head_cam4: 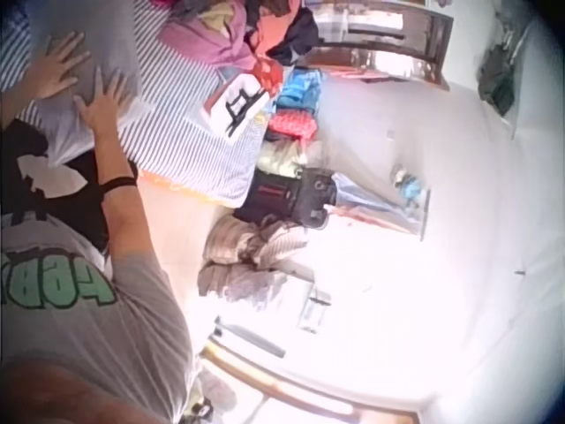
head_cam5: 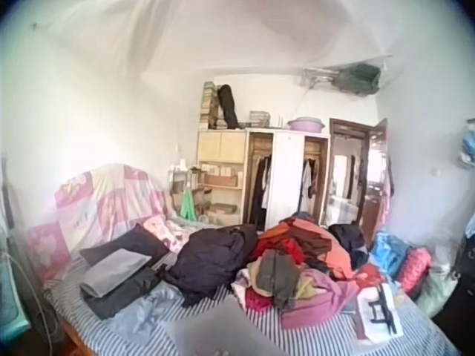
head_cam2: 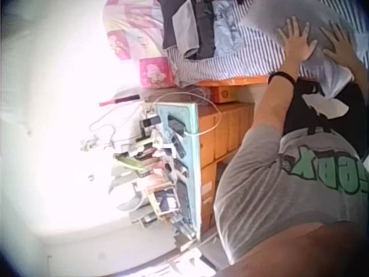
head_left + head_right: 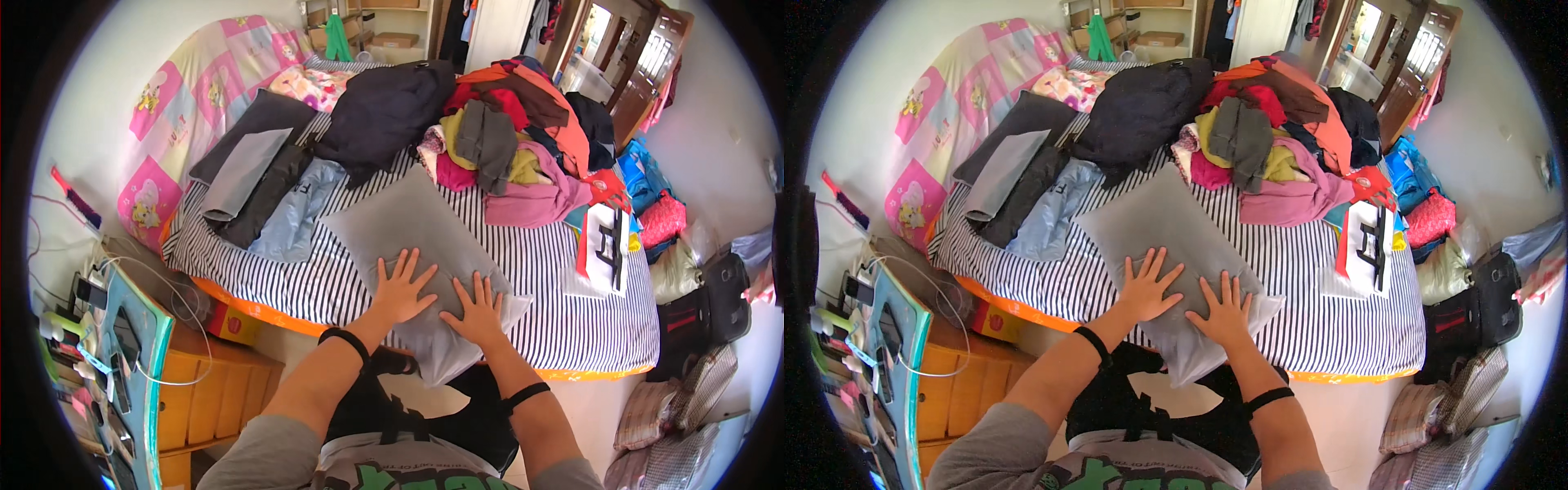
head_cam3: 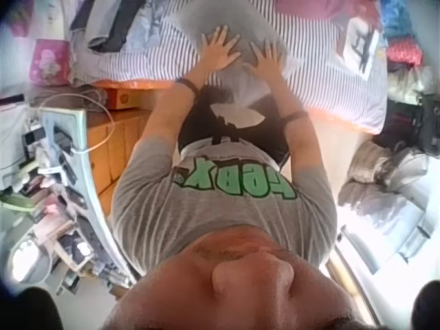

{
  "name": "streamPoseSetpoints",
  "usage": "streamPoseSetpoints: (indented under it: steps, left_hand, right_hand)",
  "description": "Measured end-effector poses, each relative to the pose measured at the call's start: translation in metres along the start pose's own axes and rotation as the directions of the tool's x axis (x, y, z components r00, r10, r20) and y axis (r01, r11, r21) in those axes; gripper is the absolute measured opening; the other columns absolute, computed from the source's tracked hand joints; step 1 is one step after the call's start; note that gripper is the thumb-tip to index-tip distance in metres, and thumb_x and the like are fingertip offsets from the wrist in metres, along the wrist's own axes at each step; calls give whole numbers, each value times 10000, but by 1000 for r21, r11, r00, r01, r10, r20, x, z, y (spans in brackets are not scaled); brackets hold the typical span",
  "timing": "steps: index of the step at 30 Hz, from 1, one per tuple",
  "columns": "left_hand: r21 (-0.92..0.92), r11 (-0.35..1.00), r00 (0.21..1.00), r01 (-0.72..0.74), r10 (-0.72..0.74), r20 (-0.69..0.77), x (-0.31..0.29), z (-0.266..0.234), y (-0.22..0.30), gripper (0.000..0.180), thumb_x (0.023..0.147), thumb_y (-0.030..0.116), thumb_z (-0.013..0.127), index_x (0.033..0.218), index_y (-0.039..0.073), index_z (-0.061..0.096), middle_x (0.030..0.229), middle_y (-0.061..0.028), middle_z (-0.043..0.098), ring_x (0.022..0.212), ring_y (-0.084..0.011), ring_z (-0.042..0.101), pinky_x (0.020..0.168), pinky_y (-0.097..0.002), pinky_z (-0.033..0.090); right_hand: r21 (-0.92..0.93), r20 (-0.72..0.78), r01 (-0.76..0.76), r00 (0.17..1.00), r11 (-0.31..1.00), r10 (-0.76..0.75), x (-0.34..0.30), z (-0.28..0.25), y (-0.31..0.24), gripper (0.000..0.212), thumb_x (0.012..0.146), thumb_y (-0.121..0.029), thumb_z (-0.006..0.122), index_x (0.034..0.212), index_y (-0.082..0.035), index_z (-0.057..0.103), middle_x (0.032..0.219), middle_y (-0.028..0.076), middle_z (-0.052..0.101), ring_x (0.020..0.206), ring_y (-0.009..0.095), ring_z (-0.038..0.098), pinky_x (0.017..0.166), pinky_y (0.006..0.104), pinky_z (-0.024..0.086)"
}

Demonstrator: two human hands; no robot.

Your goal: Placing a piece of black clothing into a plastic bag on a bed.

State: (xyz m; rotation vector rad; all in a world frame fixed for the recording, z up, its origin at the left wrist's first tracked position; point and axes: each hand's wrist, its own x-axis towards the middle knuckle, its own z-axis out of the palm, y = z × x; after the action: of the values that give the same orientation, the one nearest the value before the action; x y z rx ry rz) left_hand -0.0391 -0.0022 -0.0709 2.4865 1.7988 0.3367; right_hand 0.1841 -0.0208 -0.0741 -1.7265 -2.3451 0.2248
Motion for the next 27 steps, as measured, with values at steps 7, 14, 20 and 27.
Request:
streamPoseSetpoints:
  steps: [7,14,20,27]
  left_hand:
    - [-52,999,1000,9,-9,-13,9,14,-3,682,907,607,498,1511,317,375,1640,-142,109,1514,-344,84,1108,-729,66]
    - [-35,999,999,11,-9,46,14,22,-2,686,929,615,464,1534,322,325,1646,-144,65,1516,-352,54,1106,-730,69]
    - [-21,1000,999,15,-14,52,15,27,-3,688,927,622,459,1532,322,328,1645,-145,68,1516,-350,51,1106,-732,66]
    - [-74,997,997,34,-29,65,4,29,-5,668,936,581,467,1524,288,349,1629,-166,133,1501,-373,122,1113,-716,96]
  right_hand:
    - [13,67,-42,997,999,41,11,9,1,846,805,-698,592,1523,-319,354,1627,187,141,1486,436,137,1104,719,120]
    - [10,109,-58,992,998,57,12,15,6,834,838,-694,554,1535,-293,333,1633,185,112,1496,427,95,1117,706,91]
    - [30,113,-66,992,997,63,13,18,5,823,846,-686,550,1536,-298,329,1635,183,102,1498,423,90,1125,694,90]
    - [123,180,12,983,992,-34,17,-3,22,756,850,-577,629,1488,-230,421,1568,219,290,1443,415,284,1120,635,239]
